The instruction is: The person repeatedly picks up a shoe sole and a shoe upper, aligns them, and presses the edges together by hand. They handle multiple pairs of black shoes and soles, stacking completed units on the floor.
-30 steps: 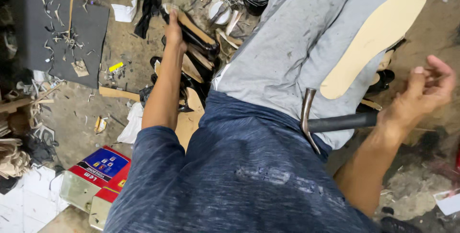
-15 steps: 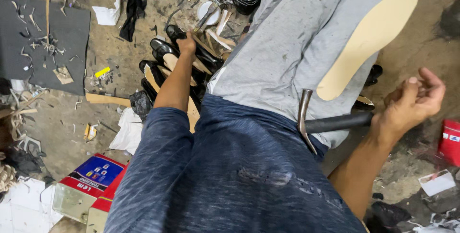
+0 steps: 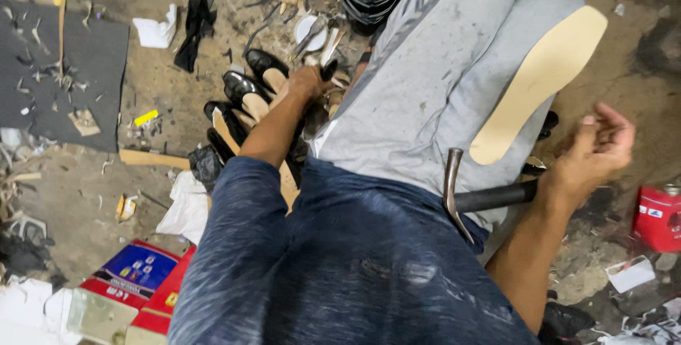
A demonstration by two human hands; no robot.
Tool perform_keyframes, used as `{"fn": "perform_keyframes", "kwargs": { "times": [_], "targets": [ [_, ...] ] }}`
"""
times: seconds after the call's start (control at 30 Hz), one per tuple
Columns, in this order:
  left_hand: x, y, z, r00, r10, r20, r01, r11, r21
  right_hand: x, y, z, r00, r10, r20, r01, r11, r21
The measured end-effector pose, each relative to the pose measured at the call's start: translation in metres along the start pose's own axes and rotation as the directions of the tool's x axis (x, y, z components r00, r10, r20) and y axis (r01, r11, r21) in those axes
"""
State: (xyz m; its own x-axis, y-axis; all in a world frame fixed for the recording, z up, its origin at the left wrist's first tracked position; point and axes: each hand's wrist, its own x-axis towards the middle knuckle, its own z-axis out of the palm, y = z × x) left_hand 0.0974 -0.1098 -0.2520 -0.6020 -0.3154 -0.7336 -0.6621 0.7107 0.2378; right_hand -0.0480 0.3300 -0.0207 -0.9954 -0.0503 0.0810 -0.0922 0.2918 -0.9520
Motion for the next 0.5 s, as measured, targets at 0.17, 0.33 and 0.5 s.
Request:
{"fn": "perform_keyframes", "kwargs": {
  "times": [0.17, 0.33, 0.5],
  "targets": [
    [0.023, -0.001, 0.018, 0.907, -0.406, 0.116, 0.422, 0.881, -0.213, -0.002, -0.004, 0.016, 0.995, 0.097, -0.019, -0.099, 0.989, -0.108],
    [0.031, -0.002, 0.026, 0.679, -0.706, 0.204, 0.707, 0.551, -0.444, 0.003, -0.001, 0.028, 0.994, 0.112, 0.015, -0.108, 0.983, -0.15],
    [0.05, 0.025, 0.009, 0.68, -0.661, -0.317, 0.428, 0.709, -0.561, 0.009, 0.004, 0.032, 0.992, 0.126, 0.007, -0.123, 0.976, -0.178]
  ]
}}
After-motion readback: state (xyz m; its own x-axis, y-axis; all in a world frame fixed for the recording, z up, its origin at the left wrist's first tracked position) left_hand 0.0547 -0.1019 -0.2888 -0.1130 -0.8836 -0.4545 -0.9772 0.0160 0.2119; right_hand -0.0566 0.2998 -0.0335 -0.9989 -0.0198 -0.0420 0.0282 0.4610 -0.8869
